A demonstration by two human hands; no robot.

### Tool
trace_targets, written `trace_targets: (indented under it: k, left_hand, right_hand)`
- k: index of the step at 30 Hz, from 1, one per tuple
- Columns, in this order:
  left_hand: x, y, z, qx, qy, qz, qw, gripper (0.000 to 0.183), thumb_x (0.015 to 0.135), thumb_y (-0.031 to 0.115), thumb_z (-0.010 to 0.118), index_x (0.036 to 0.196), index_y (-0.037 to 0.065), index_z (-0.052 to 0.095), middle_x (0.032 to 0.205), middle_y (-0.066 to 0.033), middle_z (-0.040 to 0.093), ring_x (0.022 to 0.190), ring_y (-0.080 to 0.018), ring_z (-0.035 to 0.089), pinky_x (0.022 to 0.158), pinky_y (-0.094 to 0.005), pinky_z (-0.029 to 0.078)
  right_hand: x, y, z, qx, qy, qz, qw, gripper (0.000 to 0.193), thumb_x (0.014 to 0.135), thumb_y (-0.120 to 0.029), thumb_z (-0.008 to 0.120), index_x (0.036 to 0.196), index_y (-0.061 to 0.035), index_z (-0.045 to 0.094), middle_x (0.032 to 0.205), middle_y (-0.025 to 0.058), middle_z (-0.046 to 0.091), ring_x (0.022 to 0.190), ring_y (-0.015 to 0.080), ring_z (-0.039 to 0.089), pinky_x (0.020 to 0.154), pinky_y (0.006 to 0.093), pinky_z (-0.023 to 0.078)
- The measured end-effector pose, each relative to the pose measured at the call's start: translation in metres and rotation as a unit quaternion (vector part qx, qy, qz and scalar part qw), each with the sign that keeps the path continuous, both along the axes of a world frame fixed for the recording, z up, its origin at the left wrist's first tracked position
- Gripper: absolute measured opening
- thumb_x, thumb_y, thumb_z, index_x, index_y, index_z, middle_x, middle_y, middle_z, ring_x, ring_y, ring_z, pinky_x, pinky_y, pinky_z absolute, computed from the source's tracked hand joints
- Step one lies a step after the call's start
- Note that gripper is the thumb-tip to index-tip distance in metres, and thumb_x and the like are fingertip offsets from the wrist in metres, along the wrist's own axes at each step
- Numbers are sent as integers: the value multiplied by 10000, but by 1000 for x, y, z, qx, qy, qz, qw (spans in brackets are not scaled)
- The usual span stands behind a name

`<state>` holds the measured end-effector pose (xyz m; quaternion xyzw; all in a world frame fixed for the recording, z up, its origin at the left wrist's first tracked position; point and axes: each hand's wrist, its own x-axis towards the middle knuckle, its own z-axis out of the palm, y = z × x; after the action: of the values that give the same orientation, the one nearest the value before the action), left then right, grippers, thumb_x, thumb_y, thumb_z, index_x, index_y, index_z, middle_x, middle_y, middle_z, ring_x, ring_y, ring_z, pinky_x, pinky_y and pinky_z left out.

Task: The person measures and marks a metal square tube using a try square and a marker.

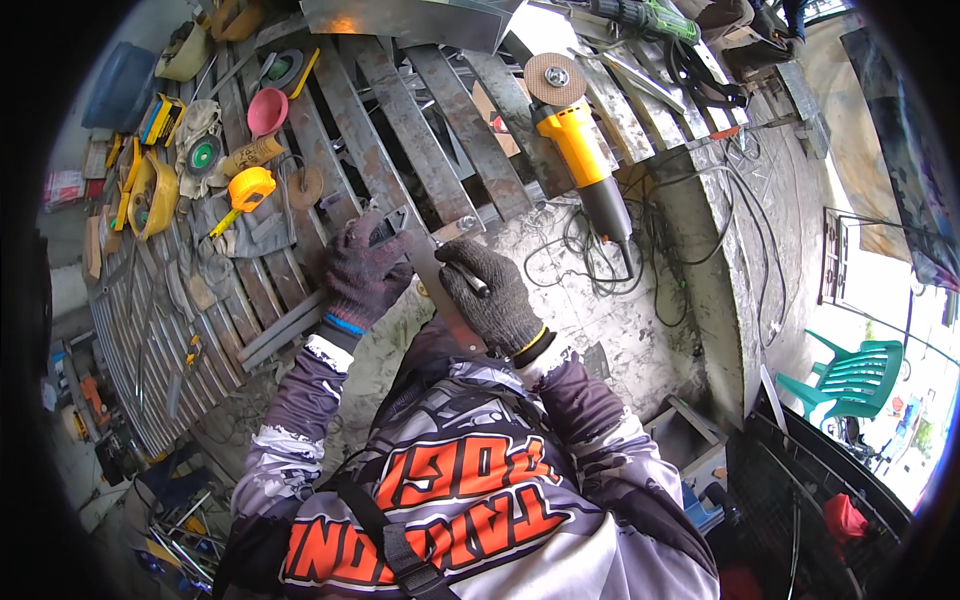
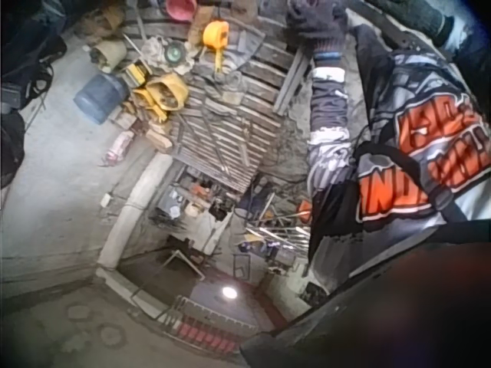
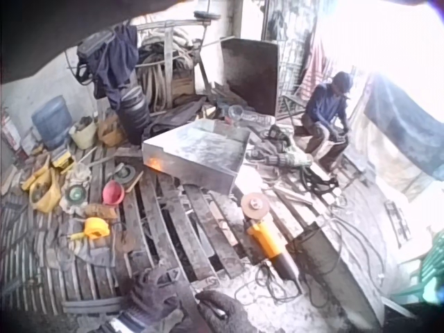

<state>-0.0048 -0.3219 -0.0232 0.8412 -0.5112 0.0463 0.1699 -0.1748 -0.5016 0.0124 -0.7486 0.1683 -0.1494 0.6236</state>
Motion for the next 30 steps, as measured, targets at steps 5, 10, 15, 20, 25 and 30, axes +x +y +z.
trace_targets:
  k: [5, 10, 15, 20, 25, 30]
  left_hand:
    - [0, 2, 3, -11, 8, -5, 1000, 432, 805, 334, 755, 1236, 308, 763, 1372, -155, 569, 1183, -414, 570, 981, -573, 469]
    - [0, 2, 4, 21, 23, -5, 999, 508, 815, 337, 756, 1319, 279, 735, 1381, -197, 558, 1188, -452, 578, 974, -569, 483]
    - [-1, 0, 2, 11, 17, 4, 1000, 425, 793, 328, 757, 1218, 308, 761, 1354, -136, 561, 1184, -402, 573, 960, -576, 474]
    - [1, 0, 5, -1, 5, -12, 1000, 509, 776, 301, 761, 1284, 282, 746, 1356, -182, 563, 1154, -433, 593, 948, -559, 497]
    - [1, -1, 2, -14, -2, -9, 1000, 501, 758, 276, 760, 1258, 272, 745, 1338, -171, 565, 1144, -429, 599, 934, -558, 506]
    - [5, 1, 0, -31, -9, -21, 999, 554, 728, 271, 782, 1278, 249, 715, 1319, -156, 569, 1128, -418, 612, 917, -558, 518]
  right_hand:
    - [3, 2, -6, -1, 10, 4, 1000, 261, 978, -101, 721, 1218, 1, 723, 1105, 186, 770, 1037, 316, 765, 905, 377, 580]
    - [3, 3, -8, 15, 23, 10, 1000, 261, 986, -109, 720, 1223, 2, 723, 1113, 186, 771, 1045, 314, 765, 909, 378, 578]
    - [3, 2, -14, -9, 10, 13, 1000, 260, 985, -117, 719, 1216, 2, 724, 1124, 187, 767, 1050, 320, 761, 912, 379, 576]
    - [-4, -1, -5, 5, 14, 23, 1000, 235, 974, -122, 723, 1172, 5, 735, 1085, 190, 767, 1027, 335, 761, 898, 386, 578]
    - [-32, 5, -9, -4, 39, -11, 999, 209, 964, -132, 733, 1125, 2, 741, 1039, 189, 764, 980, 343, 762, 864, 397, 582]
    - [-68, 28, -26, 31, 251, 37, 967, 382, 960, -283, 775, 1230, -19, 720, 1072, 194, 747, 1044, 337, 736, 908, 407, 573]
